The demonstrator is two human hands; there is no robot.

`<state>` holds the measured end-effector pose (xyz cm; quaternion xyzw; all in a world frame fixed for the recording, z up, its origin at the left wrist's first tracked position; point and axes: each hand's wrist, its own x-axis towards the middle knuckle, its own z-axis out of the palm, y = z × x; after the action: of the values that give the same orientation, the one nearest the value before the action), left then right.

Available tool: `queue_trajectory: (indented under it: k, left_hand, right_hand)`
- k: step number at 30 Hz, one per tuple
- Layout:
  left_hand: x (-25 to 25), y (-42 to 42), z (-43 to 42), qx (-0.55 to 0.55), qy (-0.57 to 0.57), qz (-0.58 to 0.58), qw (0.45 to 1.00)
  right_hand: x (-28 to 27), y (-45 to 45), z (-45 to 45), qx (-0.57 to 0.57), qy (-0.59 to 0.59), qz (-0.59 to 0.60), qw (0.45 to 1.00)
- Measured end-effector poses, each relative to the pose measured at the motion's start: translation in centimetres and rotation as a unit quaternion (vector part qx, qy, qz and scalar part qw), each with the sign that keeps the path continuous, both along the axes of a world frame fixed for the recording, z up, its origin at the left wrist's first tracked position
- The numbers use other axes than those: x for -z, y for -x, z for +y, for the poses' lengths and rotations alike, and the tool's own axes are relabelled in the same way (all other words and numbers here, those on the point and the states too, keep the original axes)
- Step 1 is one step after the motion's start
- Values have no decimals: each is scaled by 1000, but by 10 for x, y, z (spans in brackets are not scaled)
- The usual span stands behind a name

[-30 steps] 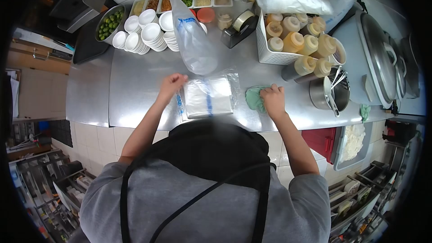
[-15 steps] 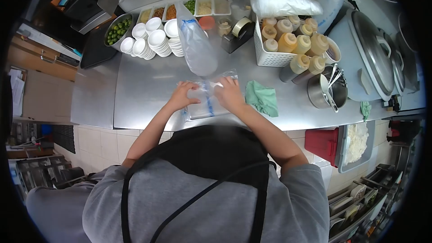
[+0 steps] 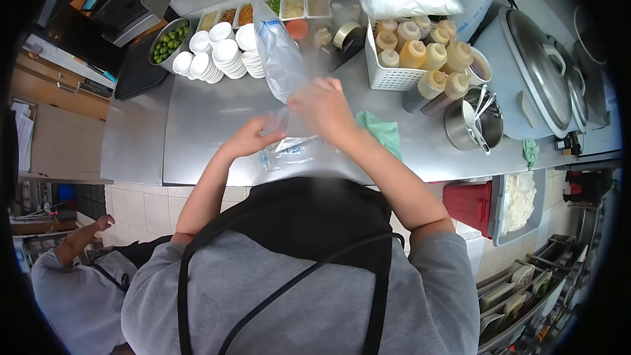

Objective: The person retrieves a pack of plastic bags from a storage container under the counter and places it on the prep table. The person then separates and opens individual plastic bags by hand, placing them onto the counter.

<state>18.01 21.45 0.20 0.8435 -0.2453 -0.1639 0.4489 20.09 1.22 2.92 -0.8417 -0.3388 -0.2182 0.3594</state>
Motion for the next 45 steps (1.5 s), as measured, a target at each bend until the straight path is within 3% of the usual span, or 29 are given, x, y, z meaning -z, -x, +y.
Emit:
queue_trajectory:
  k: [2,4,5,7,9,10,11,12,14,16,18,20,21,22,23,25,26,28,30,31,32,33,37,38,40,42,43,44,45]
  left_hand:
    - [-15,2,-1,13,23,10,1000]
    - [-26,6,2,9,188,195,963]
    - [-32,8,0,10,188,194,963]
    - [-39,12,-4,65,542,313,777]
    - [2,1,0,53,560,269,782]
    - [10,3,-6,-51,444,189,875]
    - [16,4,-15,-153,310,101,933]
    - [8,5,-31,-174,337,69,923]
    - [-38,15,-35,-185,343,73,918]
    - [-44,11,-27,-153,495,105,849]
    - [-60,-2,-14,-120,610,149,769]
    - [-82,-22,-4,-106,651,146,737]
    - [-90,-36,-2,-106,639,114,754]
    - [-94,-51,-1,-109,627,79,767]
    - [-94,-67,-3,-121,599,40,791]
    - [-79,-98,-6,-173,544,-6,821]
    - [-63,-111,-8,-212,527,0,823]
    - [-17,-136,-9,-292,538,93,785]
    - [36,-131,-4,-291,570,198,742]
    - [47,-117,-14,-376,534,191,733]
    - [54,-104,-26,-456,494,180,718]
    - [60,-97,-28,-455,494,178,719]
    - [104,-92,-9,-448,438,195,754]
    - [105,-88,7,-357,129,155,912]
    - [163,-80,58,-219,-22,19,975]
    - [176,-56,95,-181,28,-181,966]
    - [118,-40,97,-150,-101,-299,937]
    - [83,-35,92,-151,-103,-299,937]
    - [54,-32,84,-158,-214,-273,925]
  right_hand:
    - [-16,-2,-1,13,-6,-5,1000]
    - [-29,-3,-1,26,-12,-12,1000]
    - [-34,-4,0,27,-84,-2,996]
    - [-39,-2,1,28,-155,7,987]
    - [-41,7,2,-7,-197,138,971]
    - [-48,15,6,-6,-198,137,971]
    - [-57,25,15,-17,-219,234,947]
    - [-63,30,20,-28,-237,330,913]
    - [-60,28,24,-44,-309,303,900]
    - [-62,25,19,-61,-378,276,882]
    - [-78,10,-1,-230,-566,391,688]
    - [-91,-5,-1,-247,-590,402,655]
    - [-97,-11,-1,-263,-614,410,621]
    - [-104,-15,5,-225,-575,384,686]
    - [-100,-25,10,-226,-575,384,686]
    - [-75,-52,18,-79,-449,361,813]
    - [-59,-63,21,-79,-450,360,813]
    - [-14,-80,25,-30,-456,423,782]
    - [50,-88,27,-21,-474,425,771]
    - [74,-85,26,-21,-473,427,770]
    - [94,-80,24,7,-494,481,724]
    - [107,-79,24,36,-514,529,674]
    - [118,-80,17,60,-549,538,637]
    - [105,-77,5,76,-512,561,646]
    - [76,-66,-16,92,-475,581,655]
    - [56,-54,-28,100,-372,517,764]
    - [50,-49,-28,100,-372,518,764]
    - [46,-46,-27,67,-305,427,849]
    - [40,-41,-25,33,-232,328,915]
